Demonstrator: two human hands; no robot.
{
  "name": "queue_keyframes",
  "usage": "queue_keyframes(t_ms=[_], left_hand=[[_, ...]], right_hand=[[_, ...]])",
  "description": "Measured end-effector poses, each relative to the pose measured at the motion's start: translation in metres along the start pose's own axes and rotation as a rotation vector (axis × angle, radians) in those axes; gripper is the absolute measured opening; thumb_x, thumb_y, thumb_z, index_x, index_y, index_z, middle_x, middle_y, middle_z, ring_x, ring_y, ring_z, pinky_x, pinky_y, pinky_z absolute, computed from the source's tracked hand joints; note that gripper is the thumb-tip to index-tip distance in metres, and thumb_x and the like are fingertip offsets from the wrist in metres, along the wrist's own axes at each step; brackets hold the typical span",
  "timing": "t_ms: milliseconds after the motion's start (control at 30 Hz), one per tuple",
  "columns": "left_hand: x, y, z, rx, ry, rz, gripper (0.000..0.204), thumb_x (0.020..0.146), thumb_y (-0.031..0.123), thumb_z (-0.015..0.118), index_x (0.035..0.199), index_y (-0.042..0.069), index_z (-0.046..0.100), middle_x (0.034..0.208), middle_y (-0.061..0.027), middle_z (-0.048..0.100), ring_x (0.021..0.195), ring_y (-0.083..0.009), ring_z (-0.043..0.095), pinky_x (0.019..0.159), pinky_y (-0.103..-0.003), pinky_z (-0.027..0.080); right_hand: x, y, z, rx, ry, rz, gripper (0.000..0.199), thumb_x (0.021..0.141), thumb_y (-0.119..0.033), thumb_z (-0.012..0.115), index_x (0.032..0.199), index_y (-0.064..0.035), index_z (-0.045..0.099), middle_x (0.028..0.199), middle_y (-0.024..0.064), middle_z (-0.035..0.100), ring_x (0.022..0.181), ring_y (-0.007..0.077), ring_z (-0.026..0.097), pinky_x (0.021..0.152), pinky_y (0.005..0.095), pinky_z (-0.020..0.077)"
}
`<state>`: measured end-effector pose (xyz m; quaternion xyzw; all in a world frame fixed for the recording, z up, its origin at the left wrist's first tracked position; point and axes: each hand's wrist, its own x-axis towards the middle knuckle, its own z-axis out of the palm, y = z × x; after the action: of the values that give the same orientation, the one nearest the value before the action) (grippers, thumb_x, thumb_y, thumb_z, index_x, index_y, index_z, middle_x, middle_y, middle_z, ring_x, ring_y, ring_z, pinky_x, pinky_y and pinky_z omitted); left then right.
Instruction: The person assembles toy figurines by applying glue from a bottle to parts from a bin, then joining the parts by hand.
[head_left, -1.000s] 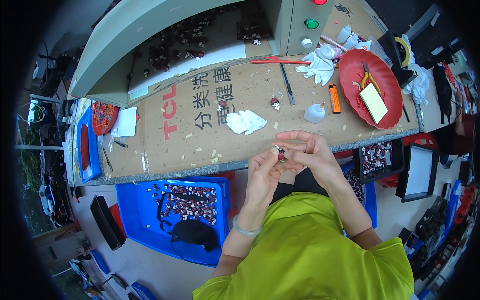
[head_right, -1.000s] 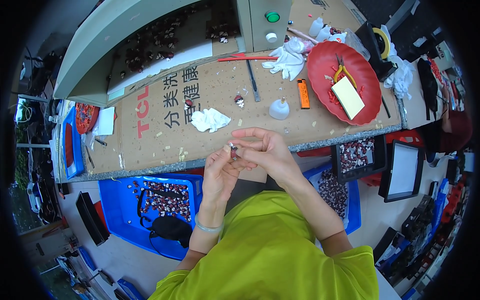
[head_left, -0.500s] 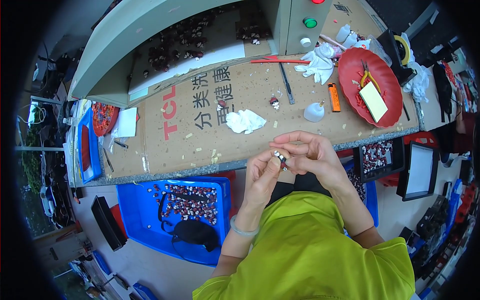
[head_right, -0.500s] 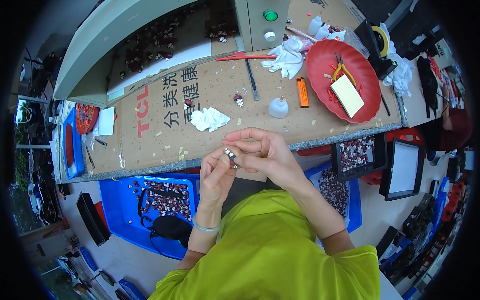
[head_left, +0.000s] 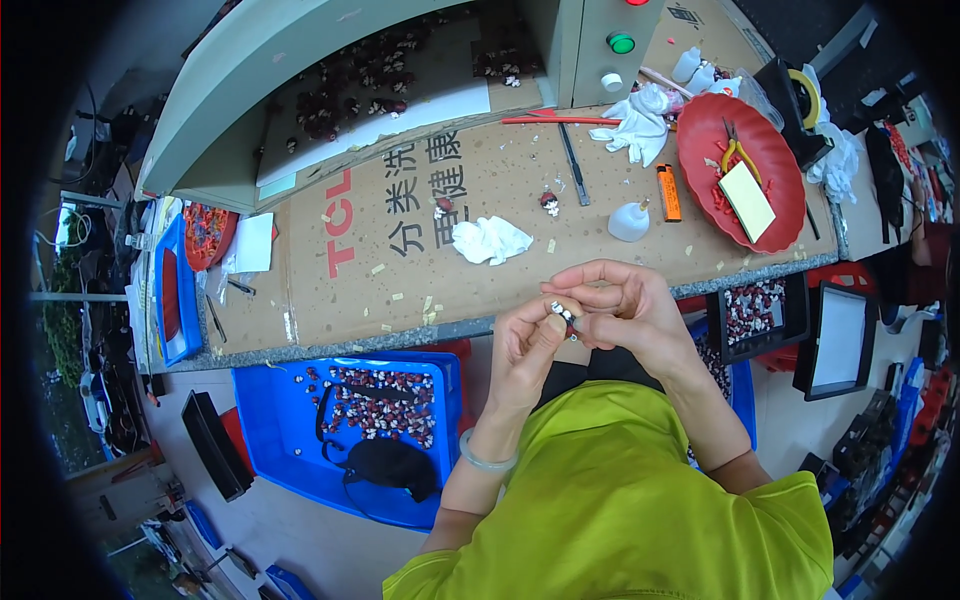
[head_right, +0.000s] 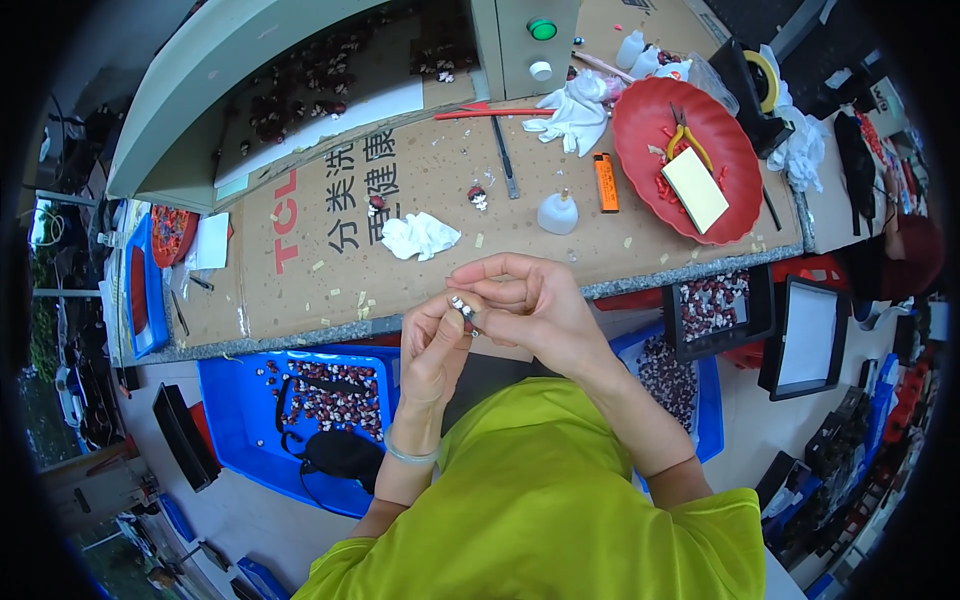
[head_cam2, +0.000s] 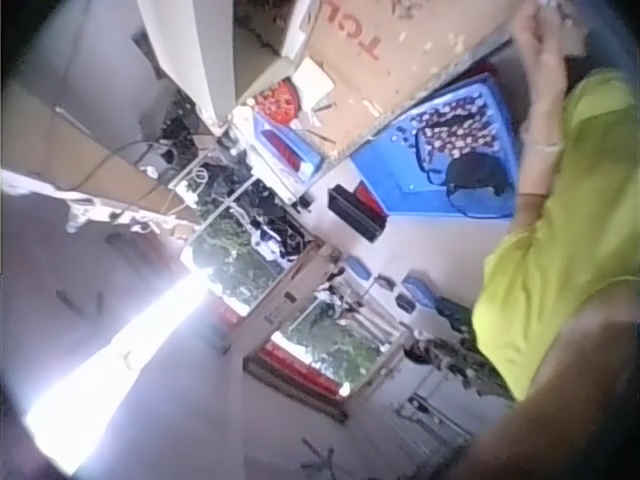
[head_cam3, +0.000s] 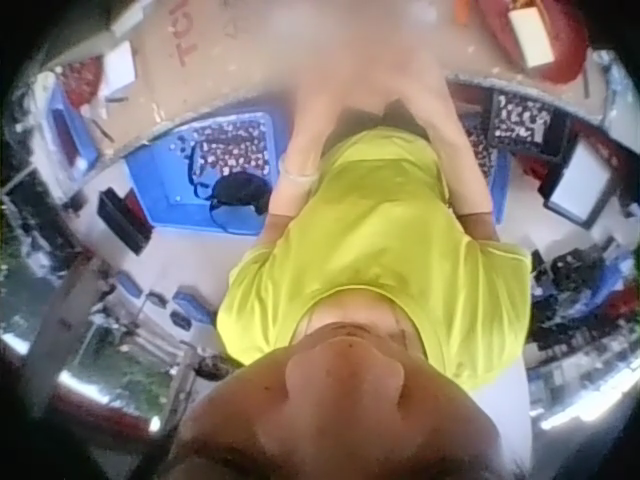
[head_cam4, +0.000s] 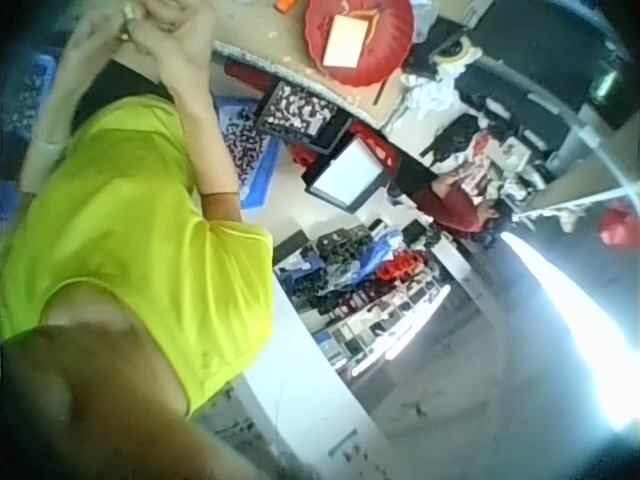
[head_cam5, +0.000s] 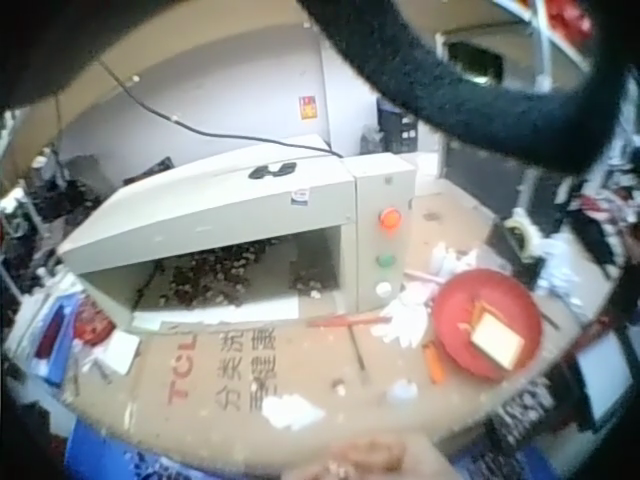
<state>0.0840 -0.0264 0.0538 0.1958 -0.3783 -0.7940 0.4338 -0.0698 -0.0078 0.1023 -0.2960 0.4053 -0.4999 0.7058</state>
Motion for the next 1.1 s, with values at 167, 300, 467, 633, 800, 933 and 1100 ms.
queue_keyframes(t_ms=[167,300,467,633,800,933,1100], left_hand=[[0.000,0.003,0.001,0.020,-0.002,0.015,0.026,0.094,0.018,0.050,0.095,-0.008,0.057,0.084,-0.0117,0.061,0.077,-0.0178,0.059,0.074,-0.029,0.046],[0.001,0.005,0.004,-0.002,0.002,0.017,0.026,0.094,0.018,0.051,0.095,-0.008,0.057,0.083,-0.0110,0.060,0.077,-0.0169,0.059,0.074,-0.028,0.046],[-0.001,0.003,0.005,0.026,0.045,0.019,0.025,0.093,0.018,0.052,0.093,-0.007,0.058,0.081,-0.0081,0.059,0.077,-0.0142,0.056,0.073,-0.026,0.044],[-0.003,0.005,0.005,0.043,0.043,0.047,0.025,0.093,0.018,0.053,0.091,-0.006,0.059,0.081,-0.0069,0.059,0.077,-0.0127,0.055,0.073,-0.025,0.043],[-0.004,0.006,0.007,0.052,0.043,0.057,0.025,0.093,0.018,0.054,0.090,-0.006,0.059,0.081,-0.0067,0.059,0.077,-0.0120,0.054,0.073,-0.024,0.043],[-0.005,0.005,0.006,0.053,0.042,0.059,0.024,0.092,0.018,0.054,0.091,-0.006,0.059,0.082,-0.0062,0.059,0.077,-0.0112,0.054,0.073,-0.024,0.043],[-0.007,0.001,0.003,0.041,0.042,0.046,0.025,0.092,0.019,0.055,0.092,-0.006,0.060,0.083,-0.0059,0.059,0.077,-0.0104,0.054,0.074,-0.024,0.042]], right_hand=[[0.000,-0.002,0.001,-0.012,-0.003,-0.003,0.032,0.079,0.006,0.058,0.111,0.0067,0.055,0.095,0.0110,0.067,0.081,0.0050,0.059,0.063,0.0159,0.0458],[0.000,-0.004,0.004,-0.045,0.017,-0.004,0.031,0.078,0.006,0.058,0.110,0.0069,0.056,0.097,0.0124,0.067,0.089,0.0095,0.062,0.074,0.0205,0.0497],[-0.002,-0.004,0.008,-0.080,0.041,-0.036,0.032,0.076,0.005,0.058,0.108,0.0072,0.056,0.101,0.0149,0.066,0.086,0.0100,0.062,0.068,0.0209,0.0490],[-0.005,-0.003,0.009,-0.117,0.050,-0.046,0.032,0.075,0.006,0.058,0.107,0.0070,0.056,0.108,0.0185,0.064,0.093,0.0119,0.062,0.067,0.0204,0.0487],[-0.006,-0.004,0.010,-0.091,0.034,-0.039,0.031,0.075,0.006,0.058,0.106,0.0069,0.057,0.109,0.0201,0.063,0.096,0.0139,0.061,0.078,0.0234,0.0477],[-0.006,-0.001,0.010,-0.101,0.042,-0.048,0.031,0.075,0.007,0.058,0.106,0.0071,0.057,0.109,0.0206,0.063,0.097,0.0146,0.061,0.078,0.0238,0.0479],[-0.007,0.001,0.008,-0.125,0.017,-0.077,0.031,0.079,0.004,0.060,0.110,0.0062,0.056,0.098,0.0121,0.066,0.091,0.0097,0.060,0.080,0.0232,0.0486]])
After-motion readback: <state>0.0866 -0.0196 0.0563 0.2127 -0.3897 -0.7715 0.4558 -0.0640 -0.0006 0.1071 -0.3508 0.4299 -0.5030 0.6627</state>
